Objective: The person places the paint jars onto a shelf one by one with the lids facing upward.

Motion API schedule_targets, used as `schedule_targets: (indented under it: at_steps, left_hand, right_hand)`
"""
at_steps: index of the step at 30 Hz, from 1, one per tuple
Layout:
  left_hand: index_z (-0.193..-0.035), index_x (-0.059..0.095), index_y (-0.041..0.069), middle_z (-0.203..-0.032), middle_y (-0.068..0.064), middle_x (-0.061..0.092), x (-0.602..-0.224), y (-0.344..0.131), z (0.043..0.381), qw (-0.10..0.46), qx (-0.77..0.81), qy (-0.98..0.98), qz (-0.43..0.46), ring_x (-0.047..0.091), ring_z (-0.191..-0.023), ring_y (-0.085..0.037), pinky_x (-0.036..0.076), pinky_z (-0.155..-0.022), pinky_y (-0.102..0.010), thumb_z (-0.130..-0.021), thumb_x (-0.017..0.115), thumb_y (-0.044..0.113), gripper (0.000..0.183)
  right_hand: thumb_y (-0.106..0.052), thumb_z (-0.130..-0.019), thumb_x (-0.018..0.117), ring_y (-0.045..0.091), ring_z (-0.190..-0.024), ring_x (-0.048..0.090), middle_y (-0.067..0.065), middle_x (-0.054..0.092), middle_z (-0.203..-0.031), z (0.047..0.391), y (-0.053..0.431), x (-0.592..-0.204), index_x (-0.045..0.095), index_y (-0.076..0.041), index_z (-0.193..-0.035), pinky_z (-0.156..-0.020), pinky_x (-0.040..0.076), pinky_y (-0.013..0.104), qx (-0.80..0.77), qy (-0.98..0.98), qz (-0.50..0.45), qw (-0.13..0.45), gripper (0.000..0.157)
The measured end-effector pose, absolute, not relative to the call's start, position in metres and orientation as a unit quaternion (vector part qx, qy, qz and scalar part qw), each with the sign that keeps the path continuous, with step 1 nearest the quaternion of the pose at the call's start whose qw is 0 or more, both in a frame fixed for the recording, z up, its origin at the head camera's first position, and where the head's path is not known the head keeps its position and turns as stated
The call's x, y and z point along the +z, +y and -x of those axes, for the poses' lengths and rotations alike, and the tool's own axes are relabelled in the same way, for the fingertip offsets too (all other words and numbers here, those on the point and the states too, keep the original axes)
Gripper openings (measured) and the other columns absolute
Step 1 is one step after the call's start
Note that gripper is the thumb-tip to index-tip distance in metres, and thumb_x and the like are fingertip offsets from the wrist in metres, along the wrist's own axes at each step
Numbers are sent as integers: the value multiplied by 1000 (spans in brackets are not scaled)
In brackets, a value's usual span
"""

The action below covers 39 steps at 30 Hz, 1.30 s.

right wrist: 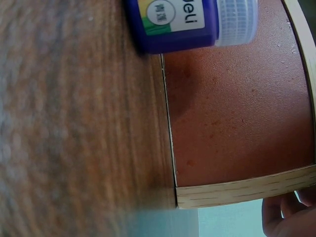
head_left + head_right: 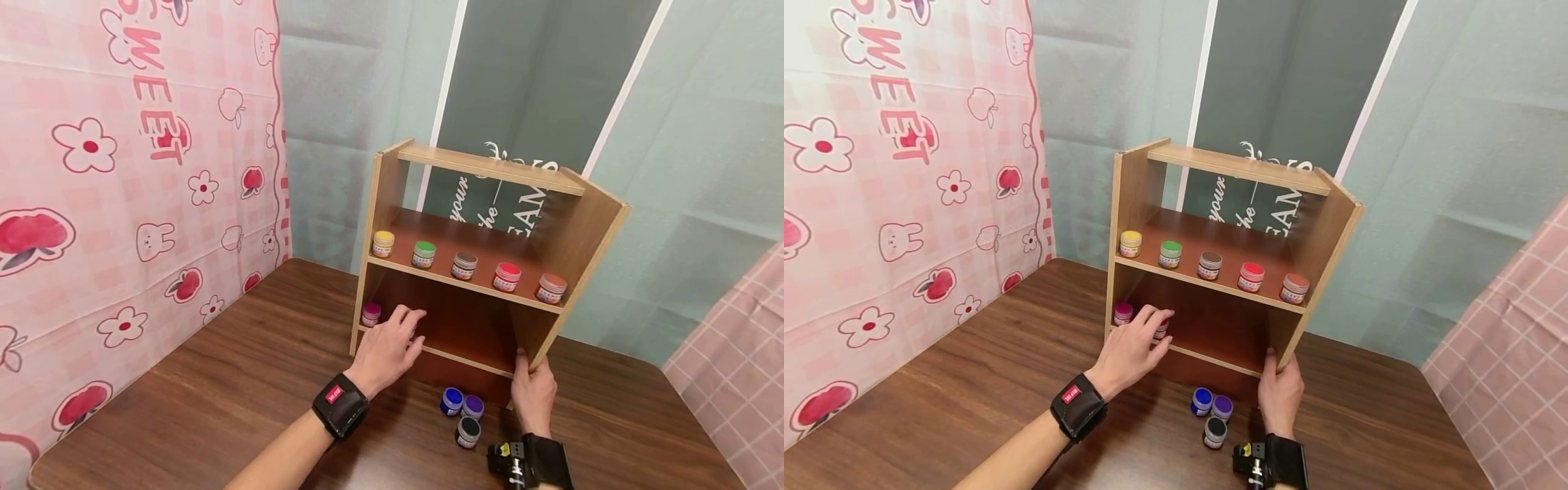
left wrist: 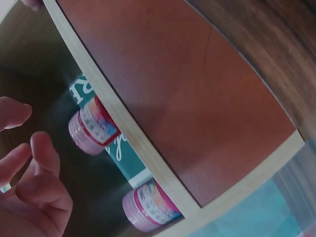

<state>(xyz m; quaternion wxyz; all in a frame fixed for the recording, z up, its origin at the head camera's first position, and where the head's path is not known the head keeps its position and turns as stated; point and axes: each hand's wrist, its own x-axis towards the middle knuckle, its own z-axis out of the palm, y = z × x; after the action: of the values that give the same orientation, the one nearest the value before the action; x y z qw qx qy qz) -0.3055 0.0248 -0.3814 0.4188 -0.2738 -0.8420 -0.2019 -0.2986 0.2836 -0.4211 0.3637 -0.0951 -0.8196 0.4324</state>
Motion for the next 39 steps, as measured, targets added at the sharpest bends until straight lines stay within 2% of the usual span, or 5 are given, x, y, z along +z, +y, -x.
schedule_targets:
  at_steps: [9,16,24,31,39]
  left_hand:
    - [-116,59,16,-97,3,54,-394,37,298,351,-183,-855,336,40,-47,-2,31,-40,-15,-85,62,26,33]
    - [-117,60,18,-102,2,54,-408,46,292,294,-116,-876,366,54,-57,-6,42,-46,-20,-86,60,32,34]
    - [-127,57,19,-112,3,54,-417,52,287,221,-85,-877,418,54,-63,-6,43,-53,-19,-87,59,32,42]
    - [-134,51,19,-127,2,53,-421,54,283,168,-71,-874,450,60,-79,-5,50,-67,-21,-86,60,33,51]
    - [-135,52,22,-137,1,50,-422,56,282,121,-60,-877,461,61,-97,-8,50,-77,-24,-87,59,35,50]
  right_hand:
    - [-35,-97,40,45,-100,55,34,58,-112,300,284,-423,51,4,-119,-81,41,58,434,-821,95,358,46]
    - [-36,-97,41,45,-100,55,34,59,-111,301,284,-423,52,3,-117,-81,41,58,431,-821,95,361,45]
    - [-36,-97,41,45,-99,55,34,59,-110,301,284,-422,52,4,-117,-81,41,58,436,-819,92,361,45]
    - [-35,-97,41,45,-99,55,34,59,-110,301,285,-423,52,4,-117,-80,41,58,434,-819,91,364,45]
    - [-36,-97,41,45,-101,55,33,58,-112,300,285,-423,52,4,-118,-82,41,58,438,-819,93,359,47]
